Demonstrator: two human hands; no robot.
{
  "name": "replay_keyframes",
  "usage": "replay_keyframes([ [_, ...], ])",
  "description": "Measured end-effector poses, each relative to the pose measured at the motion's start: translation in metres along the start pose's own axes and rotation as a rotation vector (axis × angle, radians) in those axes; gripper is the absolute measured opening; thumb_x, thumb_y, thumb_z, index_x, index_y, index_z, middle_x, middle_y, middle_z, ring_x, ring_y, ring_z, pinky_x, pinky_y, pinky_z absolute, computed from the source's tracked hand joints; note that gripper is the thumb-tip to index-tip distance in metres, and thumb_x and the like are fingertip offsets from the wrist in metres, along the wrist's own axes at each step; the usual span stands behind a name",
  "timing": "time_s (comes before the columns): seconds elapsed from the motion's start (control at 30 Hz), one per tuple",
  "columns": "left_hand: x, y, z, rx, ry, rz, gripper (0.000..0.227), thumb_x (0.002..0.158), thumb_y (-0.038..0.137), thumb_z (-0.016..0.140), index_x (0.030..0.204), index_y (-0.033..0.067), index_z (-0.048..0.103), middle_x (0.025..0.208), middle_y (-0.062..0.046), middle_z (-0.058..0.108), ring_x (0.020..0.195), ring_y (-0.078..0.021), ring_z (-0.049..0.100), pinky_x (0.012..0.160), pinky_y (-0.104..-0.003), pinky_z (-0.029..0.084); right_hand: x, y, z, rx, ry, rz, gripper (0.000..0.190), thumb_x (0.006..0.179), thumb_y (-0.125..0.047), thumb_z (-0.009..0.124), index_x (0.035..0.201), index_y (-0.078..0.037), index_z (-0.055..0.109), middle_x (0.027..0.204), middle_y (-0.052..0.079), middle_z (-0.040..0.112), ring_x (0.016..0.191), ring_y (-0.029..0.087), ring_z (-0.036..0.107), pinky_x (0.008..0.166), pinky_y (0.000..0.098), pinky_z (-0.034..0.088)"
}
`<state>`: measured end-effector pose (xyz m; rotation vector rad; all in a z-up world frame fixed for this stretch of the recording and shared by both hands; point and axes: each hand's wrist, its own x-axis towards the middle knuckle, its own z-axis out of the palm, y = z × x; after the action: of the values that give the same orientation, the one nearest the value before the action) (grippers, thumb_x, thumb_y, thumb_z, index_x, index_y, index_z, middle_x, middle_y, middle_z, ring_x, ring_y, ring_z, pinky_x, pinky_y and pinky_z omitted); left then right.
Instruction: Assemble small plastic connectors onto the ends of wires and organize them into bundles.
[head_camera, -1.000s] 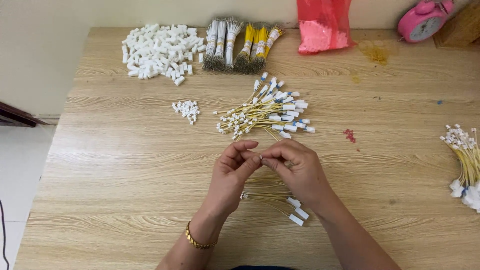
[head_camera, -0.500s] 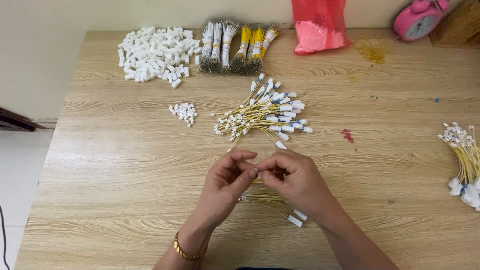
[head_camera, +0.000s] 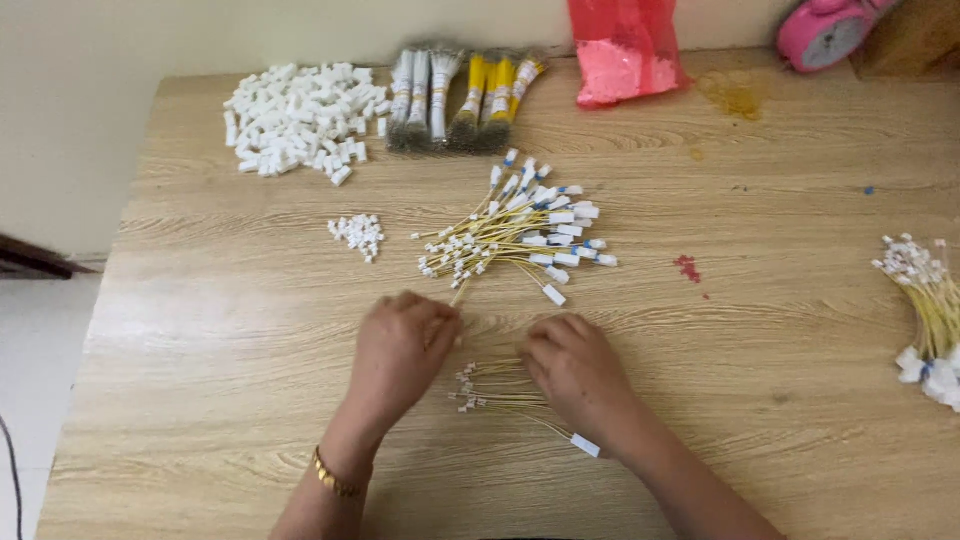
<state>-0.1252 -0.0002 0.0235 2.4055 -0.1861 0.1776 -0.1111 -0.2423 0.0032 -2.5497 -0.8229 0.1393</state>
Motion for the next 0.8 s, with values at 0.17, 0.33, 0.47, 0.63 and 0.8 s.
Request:
replay_keyframes([
  [0.17, 0.058, -0.001, 0.021, 0.184, 0.182, 0.032, 0.017, 0.083, 0.014, 0.077, 0.100, 0.0117, 0.081, 0.091, -0.012, 0.073, 0.085, -0.0349, 0.068, 0.078, -0.047, 0.053, -0.022, 0.020, -0.010, 0.106, 0.150, -0.043, 0.019, 0.084, -0.017, 0.072, 0.102, -0.011, 0.077, 0.111, 0.008, 0.071, 0.115, 0.029, 0.062, 0.097, 0.0434, 0.048],
  [0.33, 0.086, -0.022, 0.041, 0.240, 0.221, 0.097, 0.015, 0.086, 0.013, 0.076, 0.101, 0.0127, 0.081, 0.097, -0.012, 0.073, 0.087, -0.0337, 0.069, 0.076, -0.047, 0.055, -0.047, 0.091, -0.052, 0.158, 0.348, 0.415, 0.021, 0.089, -0.018, 0.072, 0.109, -0.010, 0.075, 0.106, 0.009, 0.073, 0.097, 0.024, 0.070, 0.086, 0.0373, 0.055],
  [0.47, 0.083, -0.009, 0.028, 0.207, 0.223, 0.125, 0.008, 0.092, 0.016, 0.077, 0.098, 0.0118, 0.080, 0.095, -0.011, 0.073, 0.082, -0.0309, 0.070, 0.074, -0.043, 0.057, -0.068, 0.154, -0.056, 0.076, 0.487, 0.677, 0.022, 0.091, -0.020, 0.074, 0.110, -0.008, 0.075, 0.100, 0.010, 0.074, 0.084, 0.024, 0.073, 0.077, 0.0366, 0.058],
  [0.63, 0.069, 0.017, 0.016, -0.068, 0.209, -0.018, 0.013, 0.093, 0.014, 0.077, 0.105, 0.0070, 0.078, 0.093, -0.007, 0.075, 0.076, -0.0182, 0.070, 0.069, -0.033, 0.055, -0.058, 0.147, -0.064, -0.020, 0.449, 0.668, 0.018, 0.090, -0.027, 0.077, 0.102, -0.013, 0.078, 0.099, 0.008, 0.074, 0.087, 0.025, 0.072, 0.078, 0.0379, 0.056],
  [0.8, 0.051, 0.023, 0.015, -0.323, 0.161, -0.232, 0.014, 0.091, 0.014, 0.078, 0.104, 0.0067, 0.077, 0.087, -0.003, 0.077, 0.075, -0.0078, 0.069, 0.067, -0.025, 0.056, -0.053, 0.151, -0.058, -0.138, 0.404, 0.645, 0.015, 0.090, -0.028, 0.076, 0.098, -0.015, 0.077, 0.101, 0.007, 0.073, 0.093, 0.027, 0.069, 0.081, 0.0396, 0.054],
])
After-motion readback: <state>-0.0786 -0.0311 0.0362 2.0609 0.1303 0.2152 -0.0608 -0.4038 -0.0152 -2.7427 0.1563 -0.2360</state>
